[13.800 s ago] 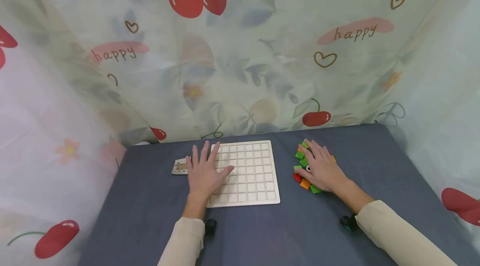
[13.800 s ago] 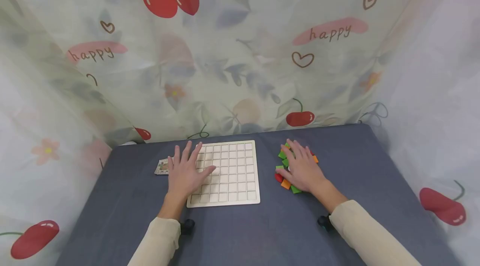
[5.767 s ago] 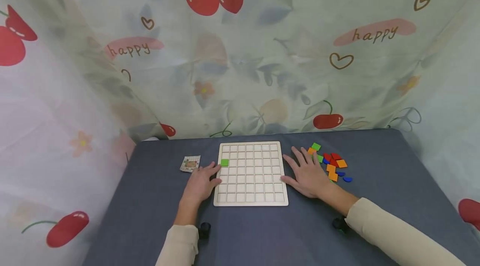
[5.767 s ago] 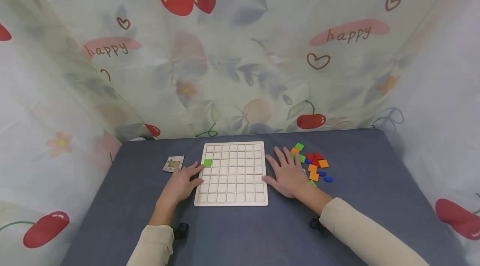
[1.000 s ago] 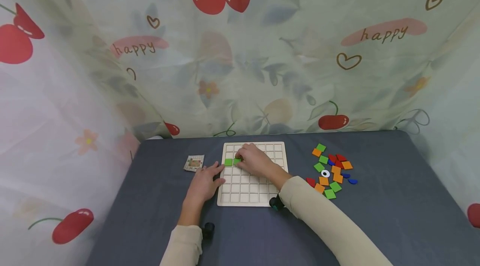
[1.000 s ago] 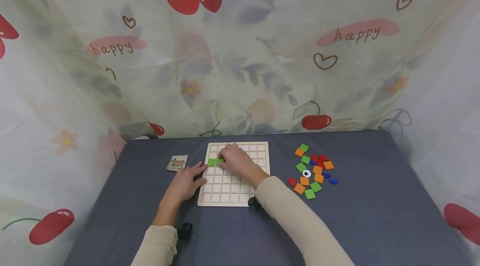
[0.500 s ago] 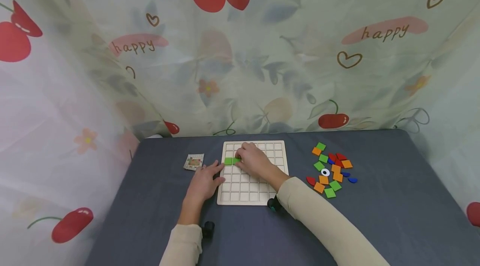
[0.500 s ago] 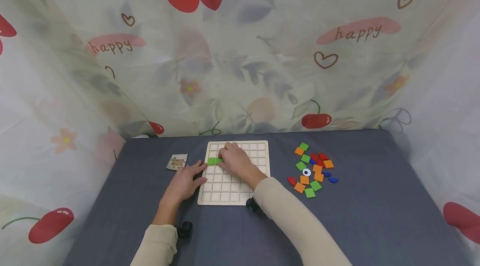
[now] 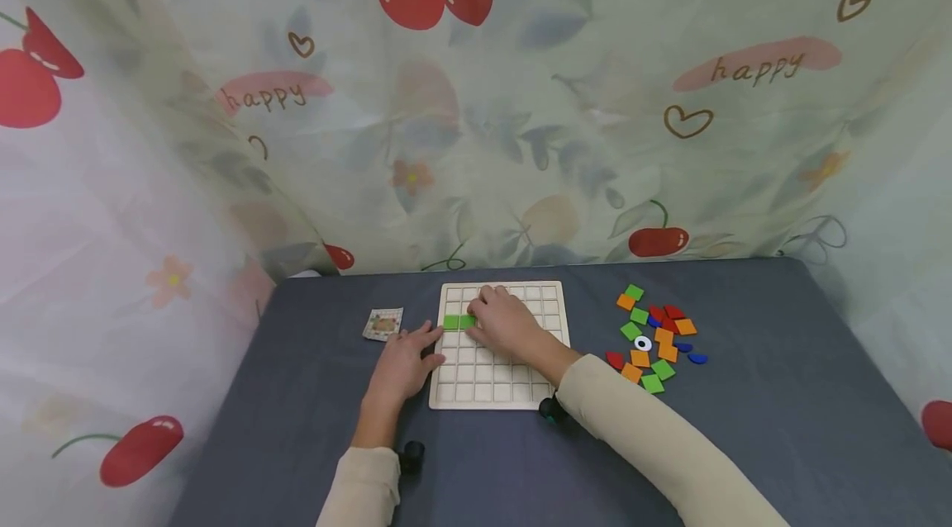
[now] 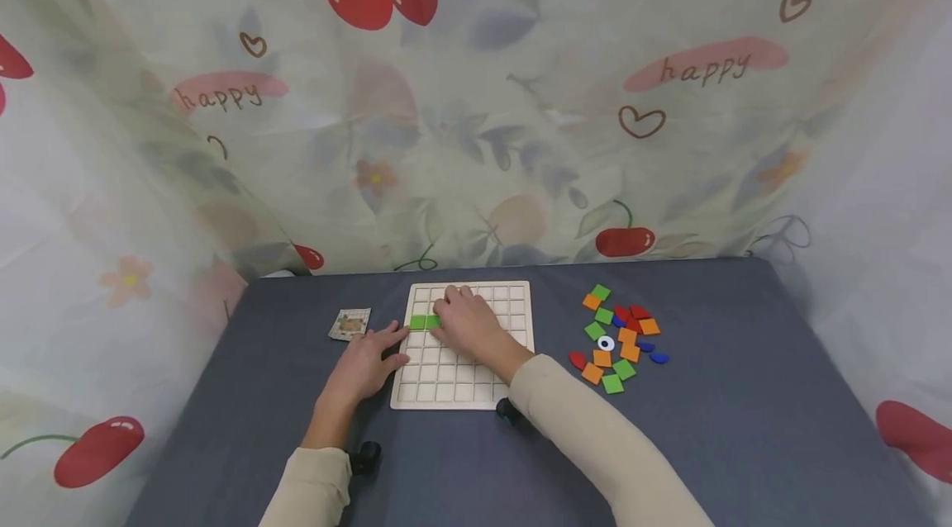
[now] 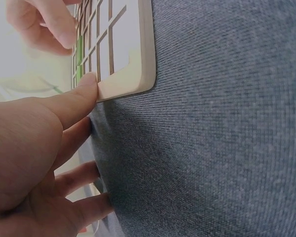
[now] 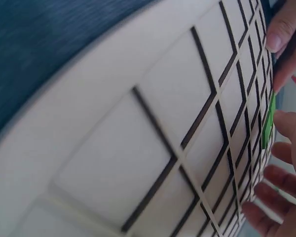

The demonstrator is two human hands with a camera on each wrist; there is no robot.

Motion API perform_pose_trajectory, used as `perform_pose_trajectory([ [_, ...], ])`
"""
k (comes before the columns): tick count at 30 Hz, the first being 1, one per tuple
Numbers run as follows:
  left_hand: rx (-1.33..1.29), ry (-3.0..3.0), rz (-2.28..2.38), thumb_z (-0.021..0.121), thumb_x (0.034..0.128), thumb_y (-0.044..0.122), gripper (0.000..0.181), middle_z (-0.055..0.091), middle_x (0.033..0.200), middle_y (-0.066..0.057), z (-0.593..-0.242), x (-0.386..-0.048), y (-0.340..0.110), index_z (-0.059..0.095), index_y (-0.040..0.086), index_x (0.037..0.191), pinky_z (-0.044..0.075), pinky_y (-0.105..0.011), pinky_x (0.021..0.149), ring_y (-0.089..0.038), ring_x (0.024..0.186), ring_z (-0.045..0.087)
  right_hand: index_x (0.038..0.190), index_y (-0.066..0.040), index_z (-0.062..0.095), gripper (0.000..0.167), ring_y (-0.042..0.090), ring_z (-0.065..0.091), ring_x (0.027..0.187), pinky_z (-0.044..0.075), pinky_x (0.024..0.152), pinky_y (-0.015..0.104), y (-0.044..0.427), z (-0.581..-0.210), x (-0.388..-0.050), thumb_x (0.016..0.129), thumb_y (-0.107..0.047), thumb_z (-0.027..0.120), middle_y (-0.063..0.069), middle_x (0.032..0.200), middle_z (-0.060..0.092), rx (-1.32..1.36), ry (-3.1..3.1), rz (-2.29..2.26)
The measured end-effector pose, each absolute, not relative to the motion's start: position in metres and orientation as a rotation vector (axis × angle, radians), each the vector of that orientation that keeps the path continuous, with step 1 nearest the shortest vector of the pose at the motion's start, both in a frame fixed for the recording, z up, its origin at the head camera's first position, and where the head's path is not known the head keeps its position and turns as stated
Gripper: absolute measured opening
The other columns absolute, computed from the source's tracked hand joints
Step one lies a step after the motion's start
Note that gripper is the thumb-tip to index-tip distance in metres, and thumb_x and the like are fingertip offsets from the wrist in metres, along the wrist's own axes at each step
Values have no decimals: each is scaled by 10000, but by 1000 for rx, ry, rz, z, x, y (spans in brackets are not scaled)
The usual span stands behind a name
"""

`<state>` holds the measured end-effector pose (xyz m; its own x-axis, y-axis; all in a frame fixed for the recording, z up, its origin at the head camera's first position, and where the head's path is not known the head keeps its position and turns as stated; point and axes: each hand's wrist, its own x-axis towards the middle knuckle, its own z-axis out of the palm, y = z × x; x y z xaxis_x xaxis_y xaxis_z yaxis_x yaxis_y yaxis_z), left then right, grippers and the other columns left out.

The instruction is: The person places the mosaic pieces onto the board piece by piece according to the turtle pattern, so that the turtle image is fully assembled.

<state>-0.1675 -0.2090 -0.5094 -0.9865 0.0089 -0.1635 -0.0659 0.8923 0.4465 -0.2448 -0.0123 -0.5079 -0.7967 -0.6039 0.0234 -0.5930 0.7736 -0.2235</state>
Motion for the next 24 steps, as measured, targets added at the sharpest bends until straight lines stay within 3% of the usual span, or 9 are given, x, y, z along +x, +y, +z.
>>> perform_pose_trajectory([
  [10, -56, 2903, 684, 703, 965, 285, 543, 462, 1602, -69, -511, -166, -208, 560, 219, 1485, 354, -669, 1173, -506, 1494, 336, 1549, -245, 419, 650, 339, 479, 1401, 456, 1131, 546, 0, -508, -234, 1011, -595, 518, 83, 1536, 470, -1023, 2990, 5],
  [17, -73, 2899, 696, 708, 961, 296, 554, 457, 1605, -54, -513, -165, -208, 554, 233, 1489, 360, -670, 1169, -499, 1497, 336, 1580, -233, 371, 726, 390, 365, 1501, 303, 1224, 644, 22, -508, -235, 998, -654, 474, 134, 1610, 393, -1047, 3022, -58],
  [24, -45, 2904, 726, 701, 968, 270, 552, 451, 1609, -72, -509, -166, -207, 547, 216, 1495, 354, -674, 1170, -512, 1498, 322, 1583, -215, 375, 741, 407, 294, 1537, 240, 1236, 682, 49, -506, -239, 1001, -668, 447, 145, 1664, 309, -1030, 3011, -92],
])
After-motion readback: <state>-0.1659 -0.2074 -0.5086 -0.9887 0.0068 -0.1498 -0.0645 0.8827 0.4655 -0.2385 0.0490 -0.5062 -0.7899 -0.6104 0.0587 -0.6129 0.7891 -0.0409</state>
